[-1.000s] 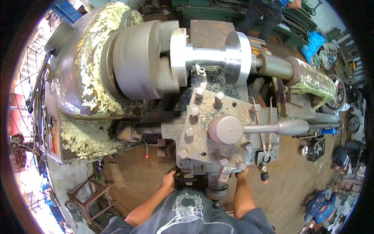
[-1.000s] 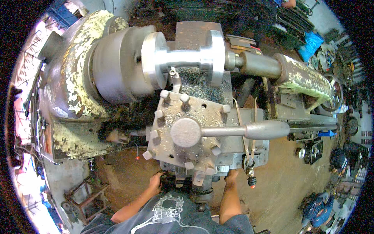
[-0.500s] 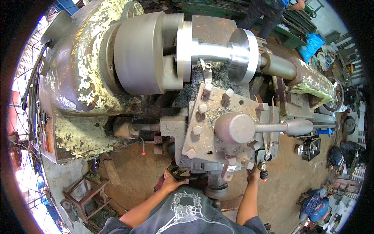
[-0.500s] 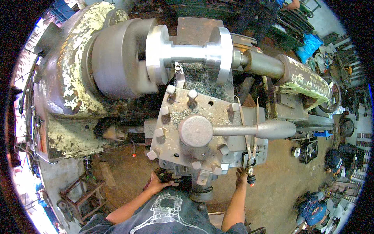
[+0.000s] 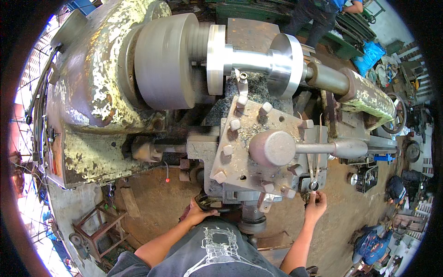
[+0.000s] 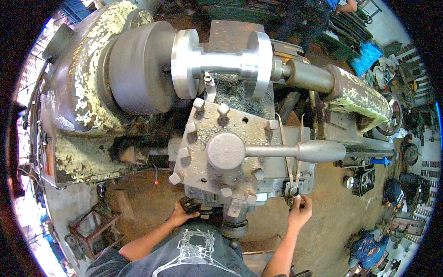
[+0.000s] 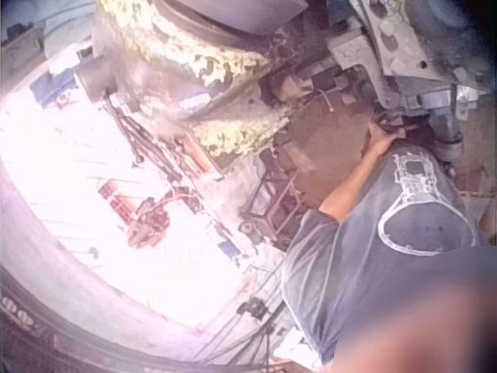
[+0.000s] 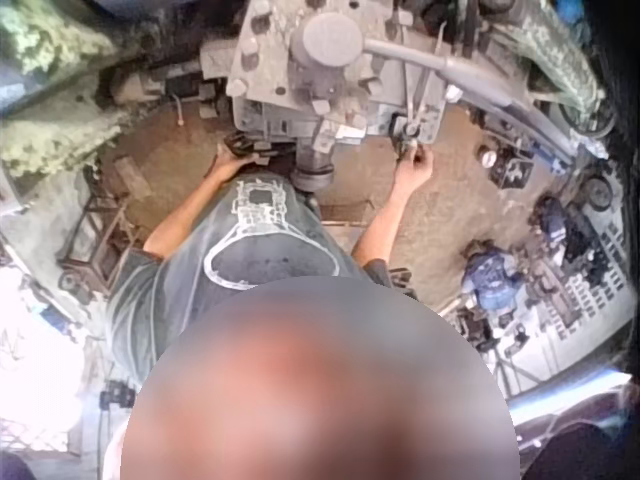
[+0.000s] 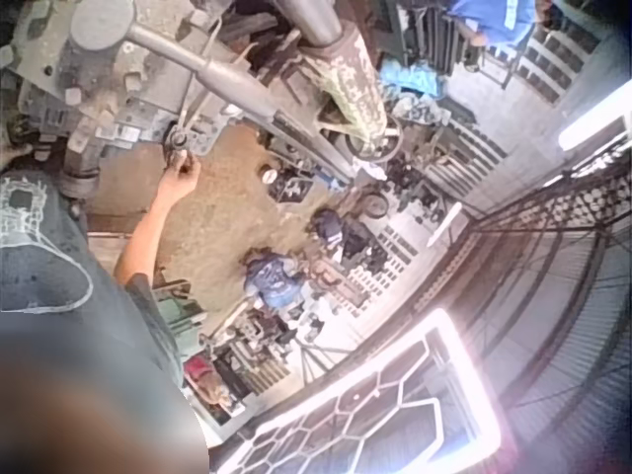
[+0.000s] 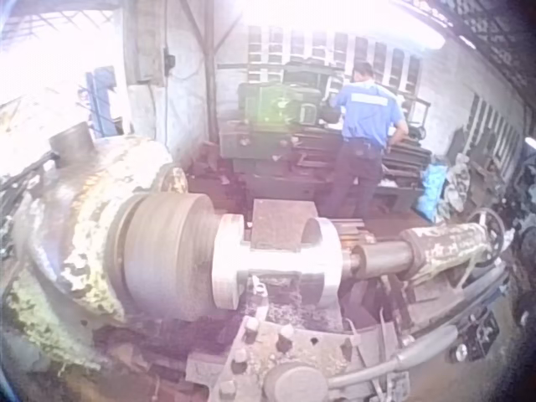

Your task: The person operates a metal lathe, adjusting controls and monitoring a rotating cylindrical workpiece. They use a caliper to measure the workpiece and make fine adjustments to the machine's levers and knobs while metal shavings accumulate.

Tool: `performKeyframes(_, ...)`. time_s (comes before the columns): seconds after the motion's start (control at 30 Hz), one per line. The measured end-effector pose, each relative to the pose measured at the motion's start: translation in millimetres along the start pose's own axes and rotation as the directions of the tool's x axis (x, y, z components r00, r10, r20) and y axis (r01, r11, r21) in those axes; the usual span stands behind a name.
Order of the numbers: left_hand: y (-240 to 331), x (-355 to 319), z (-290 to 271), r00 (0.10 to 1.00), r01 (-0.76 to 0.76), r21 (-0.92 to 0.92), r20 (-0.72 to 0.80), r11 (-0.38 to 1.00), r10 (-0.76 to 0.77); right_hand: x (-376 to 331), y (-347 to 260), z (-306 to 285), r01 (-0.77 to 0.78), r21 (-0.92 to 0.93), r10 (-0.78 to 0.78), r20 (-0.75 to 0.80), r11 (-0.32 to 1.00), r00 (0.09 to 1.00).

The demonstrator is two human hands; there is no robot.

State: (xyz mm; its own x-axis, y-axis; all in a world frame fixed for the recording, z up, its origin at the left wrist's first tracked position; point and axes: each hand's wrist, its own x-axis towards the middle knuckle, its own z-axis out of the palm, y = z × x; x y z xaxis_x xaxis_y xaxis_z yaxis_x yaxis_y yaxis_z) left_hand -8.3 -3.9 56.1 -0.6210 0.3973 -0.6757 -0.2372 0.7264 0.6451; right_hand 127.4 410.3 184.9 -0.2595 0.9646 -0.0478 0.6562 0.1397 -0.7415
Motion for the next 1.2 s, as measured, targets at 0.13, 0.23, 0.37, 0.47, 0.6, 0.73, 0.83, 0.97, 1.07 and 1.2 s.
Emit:
performKeyframes(0.13, 1.1, 1.4, -5.3, 0.996, -0.028, -0.115, 0.086, 0.993, 0.037, -4.1, -8.4, 5.2, 0.091, -0.221, -0.098, -0.025, 0.971, 0.995)
performKeyframes(0.23, 11.8, -0.1, -11.7, 0.991, -0.015, -0.086, 0.13, 0.996, 0.026, -4.3, -12.3, 5.0, 0.116, -0.24, -0.127, -0.027, 0.964, 0.992)
performKeyframes(0.37, 24.0, -5.1, -15.0, 0.986, 0.14, -0.376, 0.136, 0.916, -0.095, -3.7, -11.8, 6.3, 0.097, -0.278, -0.111, -0.034, 0.956, 0.993)
performKeyframes(0.47, 28.2, -5.2, -17.7, 0.981, 0.177, -0.428, 0.154, 0.886, -0.122, -3.0, -9.5, 7.2, 0.106, -0.227, -0.118, -0.04, 0.968, 0.992)
performKeyframes(0.6, 36.9, -7.3, -23.5, 0.981, 0.16, -0.389, 0.165, 0.907, -0.102, -3.0, -7.6, 5.7, 0.105, -0.253, -0.119, -0.04, 0.962, 0.992)
performKeyframes(0.73, 40.2, -11.0, -29.8, 0.975, 0.16, -0.365, 0.207, 0.917, -0.087, -1.2, -4.1, 6.8, 0.116, -0.239, -0.131, -0.05, 0.964, 0.99)
performKeyframes(0.83, 31.8, -6.5, -29.1, 0.976, 0.104, -0.281, 0.211, 0.954, -0.044, 0.1, -0.7, 7.6, 0.129, -0.198, -0.142, -0.051, 0.972, 0.989)
performKeyframes(0.97, 14.1, -1.1, -24.6, 0.975, 0.133, -0.269, 0.211, 0.954, -0.076, -1.1, 0.6, 6.7, 0.117, -0.186, -0.128, -0.047, 0.976, 0.991)
performKeyframes(1.07, 5.0, 3.9, -25.8, 0.959, 0.134, -0.218, 0.276, 0.967, -0.071, -1.8, -1.5, 6.9, 0.171, -0.179, -0.181, -0.044, 0.969, 0.982)
performKeyframes(1.2, -4.0, 9.4, -25.0, 0.96, 0.101, -0.129, 0.271, 0.987, -0.062, -1.9, -5.7, 7.3, 0.081, -0.159, -0.089, -0.046, 0.984, 0.995)
